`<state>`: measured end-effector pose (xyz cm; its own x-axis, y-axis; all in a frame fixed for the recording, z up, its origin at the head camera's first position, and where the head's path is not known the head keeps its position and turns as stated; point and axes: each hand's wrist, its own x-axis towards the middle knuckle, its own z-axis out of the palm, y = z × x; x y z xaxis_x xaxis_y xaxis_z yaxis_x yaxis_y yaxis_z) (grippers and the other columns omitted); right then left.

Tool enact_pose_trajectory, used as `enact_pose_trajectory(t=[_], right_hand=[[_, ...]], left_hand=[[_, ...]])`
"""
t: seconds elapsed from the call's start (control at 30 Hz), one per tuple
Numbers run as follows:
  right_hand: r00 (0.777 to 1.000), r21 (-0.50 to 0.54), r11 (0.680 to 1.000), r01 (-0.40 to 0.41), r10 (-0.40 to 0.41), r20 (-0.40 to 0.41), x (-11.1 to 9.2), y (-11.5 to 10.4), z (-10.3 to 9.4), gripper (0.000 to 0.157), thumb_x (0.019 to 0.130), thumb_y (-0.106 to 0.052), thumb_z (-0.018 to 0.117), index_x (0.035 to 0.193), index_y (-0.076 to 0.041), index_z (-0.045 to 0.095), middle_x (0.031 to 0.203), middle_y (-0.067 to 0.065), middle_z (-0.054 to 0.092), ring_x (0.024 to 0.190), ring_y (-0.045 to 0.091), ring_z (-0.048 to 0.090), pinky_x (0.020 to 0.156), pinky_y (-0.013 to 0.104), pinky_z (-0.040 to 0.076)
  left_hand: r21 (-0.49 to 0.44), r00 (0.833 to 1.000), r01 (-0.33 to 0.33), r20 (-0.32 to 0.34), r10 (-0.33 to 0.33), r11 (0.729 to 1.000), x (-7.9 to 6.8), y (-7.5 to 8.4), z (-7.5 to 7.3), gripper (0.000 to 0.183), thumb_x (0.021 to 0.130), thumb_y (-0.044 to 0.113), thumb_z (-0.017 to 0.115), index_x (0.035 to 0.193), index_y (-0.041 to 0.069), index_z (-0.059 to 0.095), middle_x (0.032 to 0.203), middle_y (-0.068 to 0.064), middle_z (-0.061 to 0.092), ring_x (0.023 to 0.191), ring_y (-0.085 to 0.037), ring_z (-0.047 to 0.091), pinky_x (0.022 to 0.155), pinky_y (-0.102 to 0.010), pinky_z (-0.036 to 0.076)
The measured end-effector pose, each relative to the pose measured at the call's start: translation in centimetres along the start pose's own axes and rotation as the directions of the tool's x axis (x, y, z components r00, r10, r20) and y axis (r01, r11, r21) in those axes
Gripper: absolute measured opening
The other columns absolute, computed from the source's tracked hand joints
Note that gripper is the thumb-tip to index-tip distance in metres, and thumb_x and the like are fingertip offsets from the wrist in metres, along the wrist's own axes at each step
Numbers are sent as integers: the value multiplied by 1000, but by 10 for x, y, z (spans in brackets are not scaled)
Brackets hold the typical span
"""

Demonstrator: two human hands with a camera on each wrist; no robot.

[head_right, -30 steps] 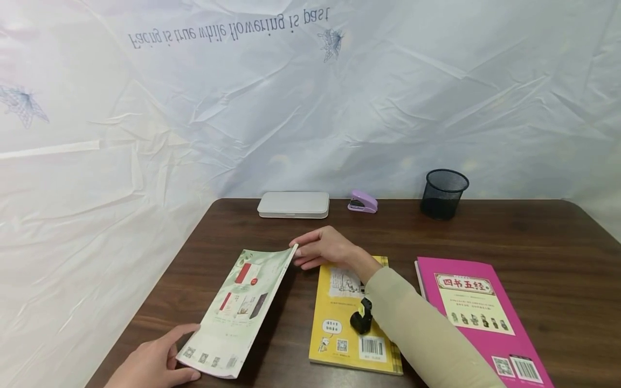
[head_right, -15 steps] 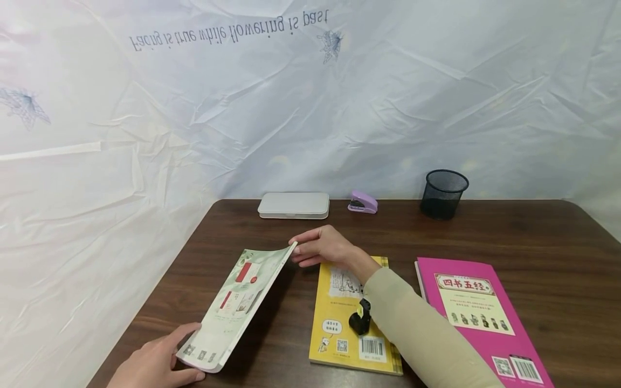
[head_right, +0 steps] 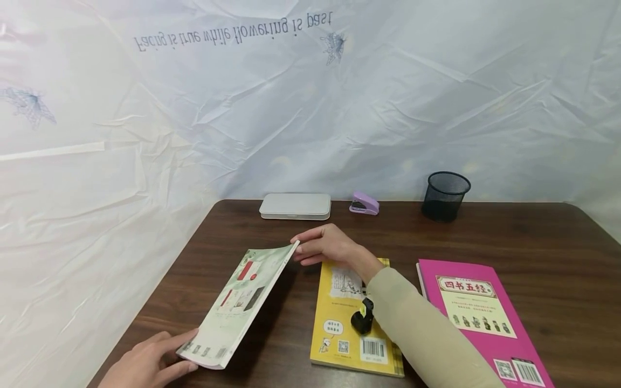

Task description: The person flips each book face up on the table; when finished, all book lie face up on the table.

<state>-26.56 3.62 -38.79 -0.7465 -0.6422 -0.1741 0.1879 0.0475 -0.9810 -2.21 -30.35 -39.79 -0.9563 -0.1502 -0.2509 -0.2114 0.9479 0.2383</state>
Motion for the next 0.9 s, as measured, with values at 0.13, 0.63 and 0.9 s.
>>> enact_pose_trajectory(t=[0.13, 0.63, 0.9], right_hand=[[1000, 7, 1000, 9, -10, 8, -1, -3, 0, 46, 101, 2, 66, 145, 12, 56, 112, 15, 80, 96, 23, 80, 87, 42, 64], [996, 8, 997, 73, -73, -52, -2, -23, -1, 41, 98, 0, 72, 138, 6, 66, 112, 14, 79, 97, 25, 80, 94, 51, 59], [985, -6, 988, 154, -154, -82, -3, -28, 3, 34, 97, -1, 74, 130, 5, 72, 109, 12, 79, 95, 26, 80, 86, 42, 64]], left_hand=[[9, 1000, -11, -28, 11, 1000, 0, -3, -1, 63, 80, 53, 87, 136, 25, 74, 100, 11, 64, 70, -13, 47, 59, -34, 40], [-95, 896, -201, -420, 144, 975, -11, -10, -2, 31, 87, 20, 86, 117, 22, 83, 91, 12, 76, 64, 4, 60, 60, -26, 49], [-163, 898, -159, -434, 74, 974, -12, -2, -6, 28, 94, 12, 79, 122, 10, 80, 63, 14, 67, 49, 5, 52, 51, -24, 41]])
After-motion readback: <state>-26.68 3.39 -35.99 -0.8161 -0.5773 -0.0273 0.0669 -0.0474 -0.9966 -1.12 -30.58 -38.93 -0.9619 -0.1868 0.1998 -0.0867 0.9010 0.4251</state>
